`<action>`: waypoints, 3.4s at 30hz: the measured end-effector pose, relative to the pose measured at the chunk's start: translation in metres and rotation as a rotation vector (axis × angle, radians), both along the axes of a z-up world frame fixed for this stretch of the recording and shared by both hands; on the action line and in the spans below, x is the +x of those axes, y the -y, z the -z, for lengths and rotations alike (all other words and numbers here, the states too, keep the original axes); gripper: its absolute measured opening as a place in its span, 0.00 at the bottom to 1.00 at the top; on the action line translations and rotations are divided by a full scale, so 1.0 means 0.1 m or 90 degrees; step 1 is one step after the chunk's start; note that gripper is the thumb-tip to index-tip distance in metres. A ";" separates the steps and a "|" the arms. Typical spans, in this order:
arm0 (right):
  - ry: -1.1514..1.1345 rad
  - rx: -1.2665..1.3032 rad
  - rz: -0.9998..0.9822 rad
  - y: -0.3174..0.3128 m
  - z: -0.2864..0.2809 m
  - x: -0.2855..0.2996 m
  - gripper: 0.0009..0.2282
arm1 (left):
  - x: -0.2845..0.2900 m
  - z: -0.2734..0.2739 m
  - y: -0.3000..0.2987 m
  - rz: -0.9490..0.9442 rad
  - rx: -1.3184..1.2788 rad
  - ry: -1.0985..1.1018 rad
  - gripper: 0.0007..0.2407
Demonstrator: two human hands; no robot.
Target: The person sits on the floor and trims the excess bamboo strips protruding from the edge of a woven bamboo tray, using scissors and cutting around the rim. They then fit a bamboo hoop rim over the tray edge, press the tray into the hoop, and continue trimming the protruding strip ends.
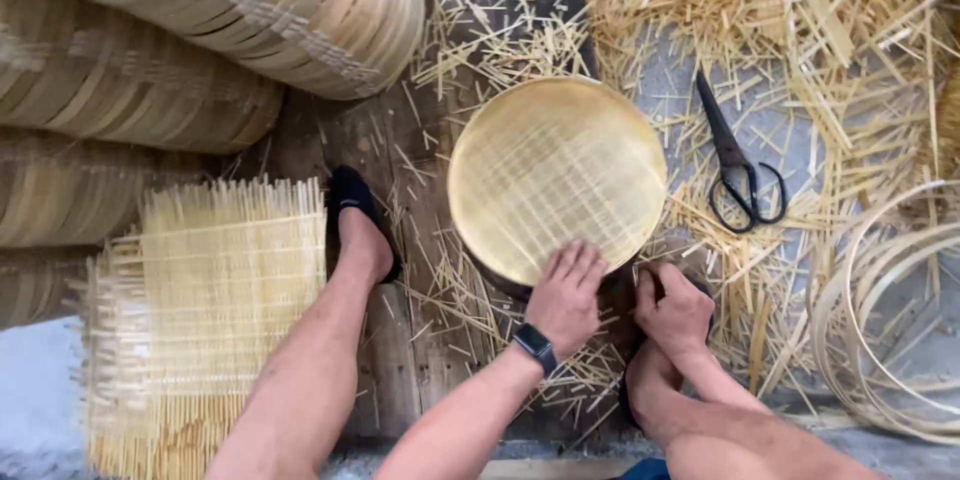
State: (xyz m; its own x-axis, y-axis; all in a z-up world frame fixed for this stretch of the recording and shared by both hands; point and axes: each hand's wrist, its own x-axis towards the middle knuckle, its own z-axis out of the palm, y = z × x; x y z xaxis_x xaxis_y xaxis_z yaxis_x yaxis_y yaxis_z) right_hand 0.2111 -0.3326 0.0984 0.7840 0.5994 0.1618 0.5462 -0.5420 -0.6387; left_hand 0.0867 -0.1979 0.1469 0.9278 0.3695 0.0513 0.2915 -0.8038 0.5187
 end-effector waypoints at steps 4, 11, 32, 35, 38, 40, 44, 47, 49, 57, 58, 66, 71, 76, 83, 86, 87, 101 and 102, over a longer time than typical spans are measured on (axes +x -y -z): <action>0.017 -0.076 0.028 0.03 0.16 0.00 0.04 | -0.20 0.09 -0.17 0.000 0.028 -0.003 0.21; 0.010 -0.029 0.017 0.06 0.10 0.01 0.03 | -0.33 0.06 -0.68 0.148 0.180 -0.016 0.19; -0.013 -0.127 0.089 0.10 0.50 0.03 0.05 | -0.30 -2.47 -5.06 -0.291 0.482 0.088 0.10; -0.039 -0.102 0.096 0.14 0.51 0.00 0.06 | -0.35 -2.49 -4.95 -0.315 0.407 0.104 0.11; -0.030 -0.081 0.068 0.13 0.51 0.01 0.06 | -0.40 -2.67 -4.81 -0.310 0.356 0.109 0.11; -0.023 -0.084 0.061 0.13 0.51 0.01 0.06 | -0.43 -2.72 -4.78 -0.298 0.347 0.102 0.11; -0.034 -0.078 0.070 0.14 0.53 0.00 0.07 | -0.45 -2.67 -4.86 -0.294 0.356 0.074 0.12; -0.043 -0.082 0.087 0.13 0.53 0.00 0.06 | -0.26 -2.73 -4.72 -0.349 0.362 -0.008 0.14; -0.032 -0.097 0.085 0.10 0.51 0.02 0.06 | -0.20 -2.68 -4.69 -0.397 0.359 -0.070 0.15; -0.037 -0.120 0.070 0.11 0.47 0.06 0.06 | -0.73 -2.31 -3.45 -0.145 0.588 -0.081 0.29; -0.036 -0.120 0.071 0.12 0.47 0.07 0.06 | -1.03 -2.19 -3.26 -0.145 0.588 -0.081 0.29; -0.274 -0.096 -0.026 -0.04 0.40 0.27 0.19 | -2.39 -1.36 -2.18 -0.156 0.155 -0.303 0.25; -0.790 0.109 0.082 -0.44 0.74 0.42 0.26 | -2.69 -1.36 -1.85 -0.179 0.101 -0.293 0.25; -0.503 0.049 0.146 -0.44 -0.16 0.69 0.30 | -2.99 -1.18 -1.34 -0.215 0.013 -0.286 0.25; 0.003 0.009 -0.045 0.75 -1.52 0.94 0.13 | -3.48 -0.51 -1.17 -0.228 -0.078 -0.247 0.25; 0.157 -0.095 -0.033 1.08 -1.61 0.87 0.15 | -3.69 -0.30 -1.26 -0.232 -0.095 -0.231 0.25; 0.200 -0.185 0.003 1.17 -1.64 0.82 0.17 | -3.68 -0.28 -1.29 -0.233 -0.100 -0.226 0.25; 0.162 -0.188 0.063 1.60 -1.18 0.76 0.16 | -2.88 -0.64 -1.44 -0.261 -0.235 -0.236 0.25; 0.165 -0.182 0.068 1.56 -1.12 0.79 0.16 | -2.78 -0.69 -1.49 -0.265 -0.240 -0.230 0.25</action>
